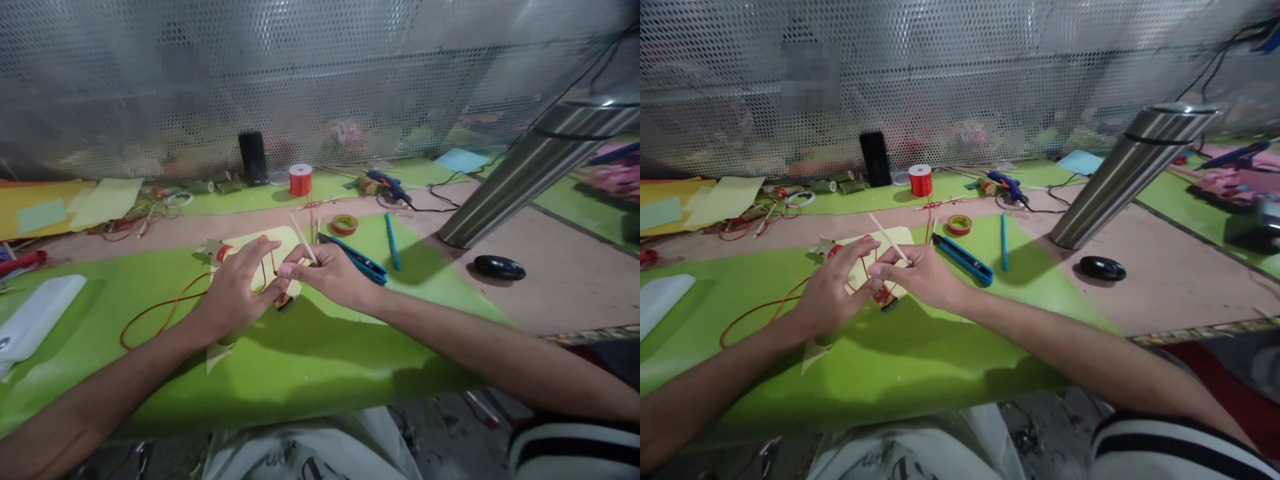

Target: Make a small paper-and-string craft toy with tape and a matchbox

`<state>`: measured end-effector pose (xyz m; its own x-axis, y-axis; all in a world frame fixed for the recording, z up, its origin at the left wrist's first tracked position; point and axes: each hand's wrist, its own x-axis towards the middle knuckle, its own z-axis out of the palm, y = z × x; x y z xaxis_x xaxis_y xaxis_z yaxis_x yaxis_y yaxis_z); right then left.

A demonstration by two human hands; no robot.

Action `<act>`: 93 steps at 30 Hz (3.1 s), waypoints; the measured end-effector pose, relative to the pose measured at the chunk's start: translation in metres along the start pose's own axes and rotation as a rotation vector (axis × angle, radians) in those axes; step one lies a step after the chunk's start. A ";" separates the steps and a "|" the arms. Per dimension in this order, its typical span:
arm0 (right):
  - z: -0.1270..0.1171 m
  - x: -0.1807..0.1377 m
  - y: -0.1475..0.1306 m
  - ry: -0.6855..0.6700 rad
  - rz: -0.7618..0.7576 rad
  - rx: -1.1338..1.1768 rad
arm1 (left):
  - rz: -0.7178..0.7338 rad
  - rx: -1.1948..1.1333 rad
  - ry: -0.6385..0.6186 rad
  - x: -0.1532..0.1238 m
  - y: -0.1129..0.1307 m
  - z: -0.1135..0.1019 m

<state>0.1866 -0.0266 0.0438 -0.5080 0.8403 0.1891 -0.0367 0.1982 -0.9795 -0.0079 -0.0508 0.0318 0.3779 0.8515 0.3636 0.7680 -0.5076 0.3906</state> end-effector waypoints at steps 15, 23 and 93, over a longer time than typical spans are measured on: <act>-0.009 0.005 0.000 0.129 -0.082 -0.151 | 0.050 -0.071 0.162 0.006 -0.002 -0.005; -0.011 -0.001 0.000 -0.219 -0.046 -0.415 | -0.131 -0.268 0.163 0.008 -0.001 -0.009; -0.038 0.019 0.007 0.080 -0.226 -0.878 | 0.411 0.259 0.101 0.008 -0.005 -0.008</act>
<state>0.2100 0.0097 0.0435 -0.5060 0.7609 0.4062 0.5575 0.6479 -0.5191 -0.0130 -0.0428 0.0399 0.6345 0.5643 0.5282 0.6741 -0.7383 -0.0210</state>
